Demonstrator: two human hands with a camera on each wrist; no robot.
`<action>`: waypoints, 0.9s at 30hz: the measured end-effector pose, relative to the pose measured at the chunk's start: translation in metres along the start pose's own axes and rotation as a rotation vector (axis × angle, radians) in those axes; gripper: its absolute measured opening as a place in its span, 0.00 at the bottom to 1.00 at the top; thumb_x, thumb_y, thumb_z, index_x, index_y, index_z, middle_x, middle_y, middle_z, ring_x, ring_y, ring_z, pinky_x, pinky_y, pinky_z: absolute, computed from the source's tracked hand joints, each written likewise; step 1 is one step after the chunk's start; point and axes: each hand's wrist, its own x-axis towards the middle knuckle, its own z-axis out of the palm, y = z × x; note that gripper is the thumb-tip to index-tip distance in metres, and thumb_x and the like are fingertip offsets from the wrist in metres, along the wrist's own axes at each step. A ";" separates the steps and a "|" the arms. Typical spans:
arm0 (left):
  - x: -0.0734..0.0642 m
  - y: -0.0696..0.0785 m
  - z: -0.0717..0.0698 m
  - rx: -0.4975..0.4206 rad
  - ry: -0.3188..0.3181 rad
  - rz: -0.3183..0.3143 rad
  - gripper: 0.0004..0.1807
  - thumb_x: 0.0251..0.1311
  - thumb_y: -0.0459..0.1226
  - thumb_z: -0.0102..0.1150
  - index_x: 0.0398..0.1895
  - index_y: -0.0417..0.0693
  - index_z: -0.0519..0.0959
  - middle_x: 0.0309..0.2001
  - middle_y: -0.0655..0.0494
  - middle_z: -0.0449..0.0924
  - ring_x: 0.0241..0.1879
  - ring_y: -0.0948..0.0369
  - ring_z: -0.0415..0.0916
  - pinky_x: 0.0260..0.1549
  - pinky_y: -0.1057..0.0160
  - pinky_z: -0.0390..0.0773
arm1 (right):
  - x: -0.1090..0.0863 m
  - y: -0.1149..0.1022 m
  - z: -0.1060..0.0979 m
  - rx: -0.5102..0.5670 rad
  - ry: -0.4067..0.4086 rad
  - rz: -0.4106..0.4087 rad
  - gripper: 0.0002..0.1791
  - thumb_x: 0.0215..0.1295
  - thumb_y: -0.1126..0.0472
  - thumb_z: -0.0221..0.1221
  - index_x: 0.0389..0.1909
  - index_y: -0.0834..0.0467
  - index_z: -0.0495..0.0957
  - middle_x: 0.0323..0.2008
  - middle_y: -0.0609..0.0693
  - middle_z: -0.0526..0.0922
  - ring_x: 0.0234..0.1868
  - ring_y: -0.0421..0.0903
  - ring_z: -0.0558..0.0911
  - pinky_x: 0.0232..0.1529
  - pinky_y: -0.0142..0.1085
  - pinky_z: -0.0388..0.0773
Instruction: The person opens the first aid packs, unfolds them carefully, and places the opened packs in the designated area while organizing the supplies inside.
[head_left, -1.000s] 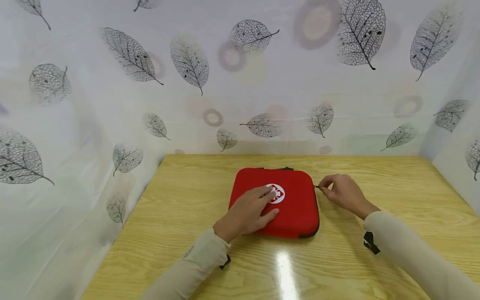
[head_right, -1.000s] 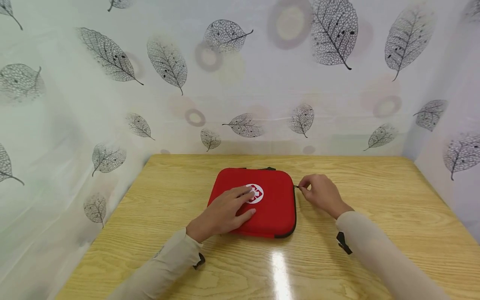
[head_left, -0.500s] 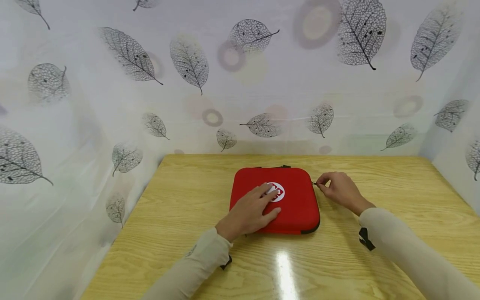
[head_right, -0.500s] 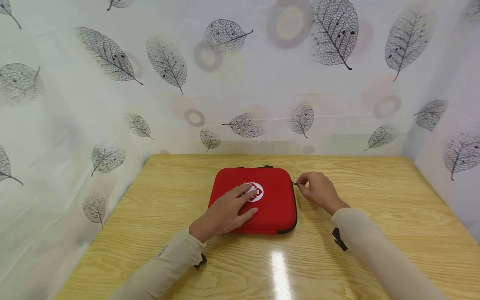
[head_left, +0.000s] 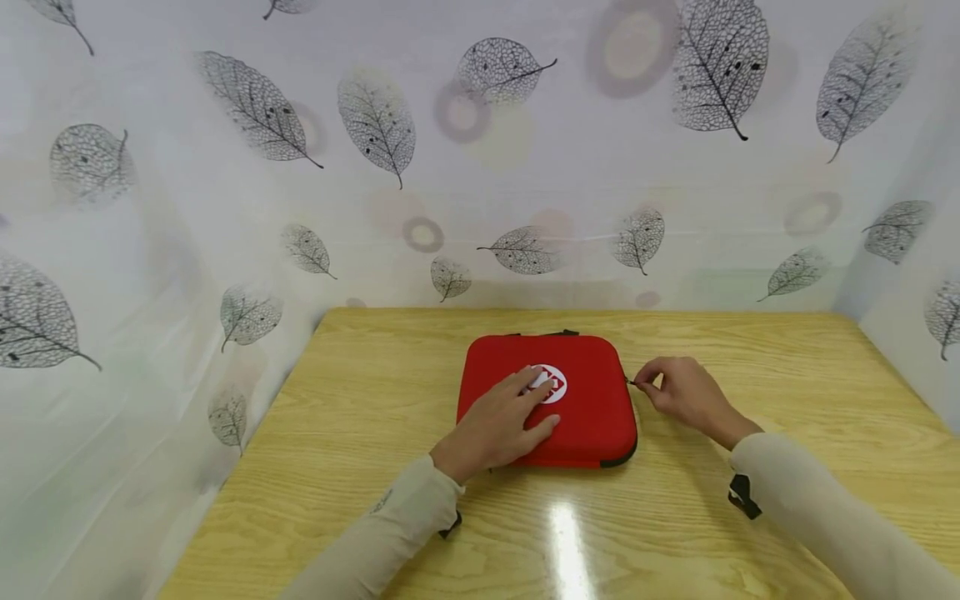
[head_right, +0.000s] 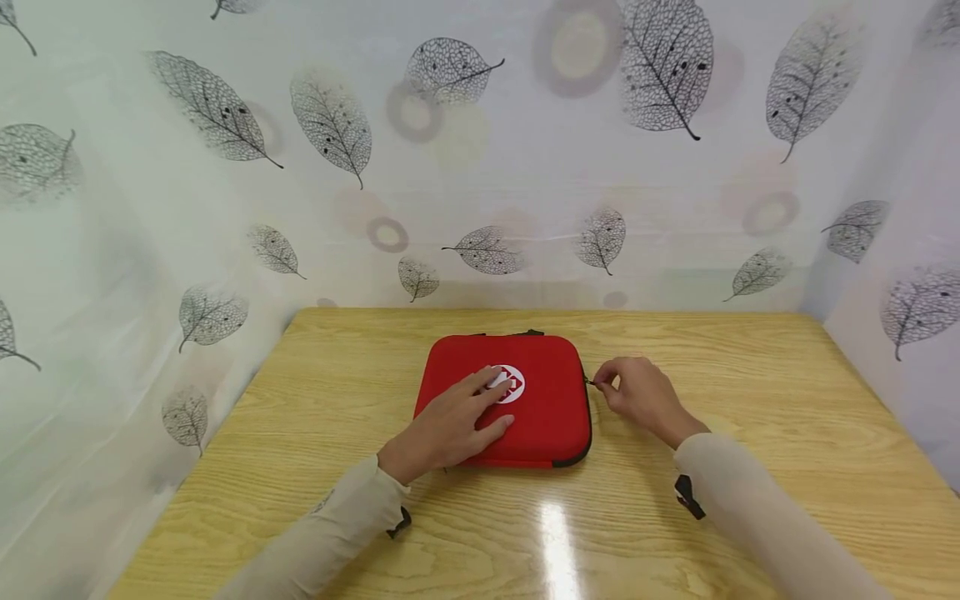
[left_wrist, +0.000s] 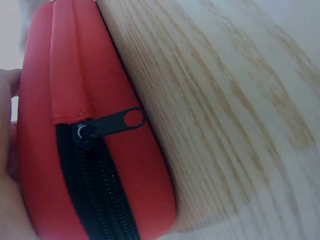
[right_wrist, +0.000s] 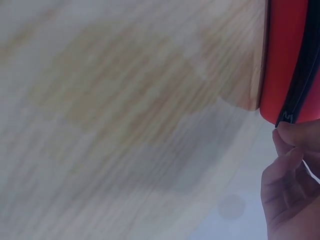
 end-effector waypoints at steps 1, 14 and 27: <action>0.000 0.000 0.000 -0.001 0.001 0.001 0.32 0.72 0.54 0.52 0.74 0.51 0.69 0.76 0.51 0.62 0.75 0.54 0.58 0.70 0.58 0.63 | -0.002 -0.001 0.000 0.002 -0.005 -0.001 0.05 0.59 0.71 0.66 0.33 0.61 0.88 0.29 0.50 0.87 0.21 0.38 0.72 0.23 0.33 0.70; 0.001 -0.001 0.001 0.014 0.026 0.013 0.32 0.72 0.54 0.53 0.74 0.51 0.69 0.75 0.50 0.62 0.75 0.54 0.59 0.70 0.58 0.63 | -0.028 -0.014 -0.005 0.001 -0.023 -0.019 0.05 0.58 0.70 0.68 0.33 0.59 0.88 0.30 0.46 0.86 0.20 0.35 0.70 0.23 0.32 0.71; 0.001 -0.001 0.002 0.017 0.024 0.013 0.32 0.72 0.54 0.52 0.74 0.51 0.69 0.75 0.50 0.63 0.74 0.54 0.59 0.70 0.58 0.63 | -0.051 -0.026 -0.007 0.010 -0.010 -0.095 0.06 0.56 0.69 0.71 0.30 0.55 0.88 0.28 0.41 0.85 0.19 0.30 0.67 0.20 0.30 0.68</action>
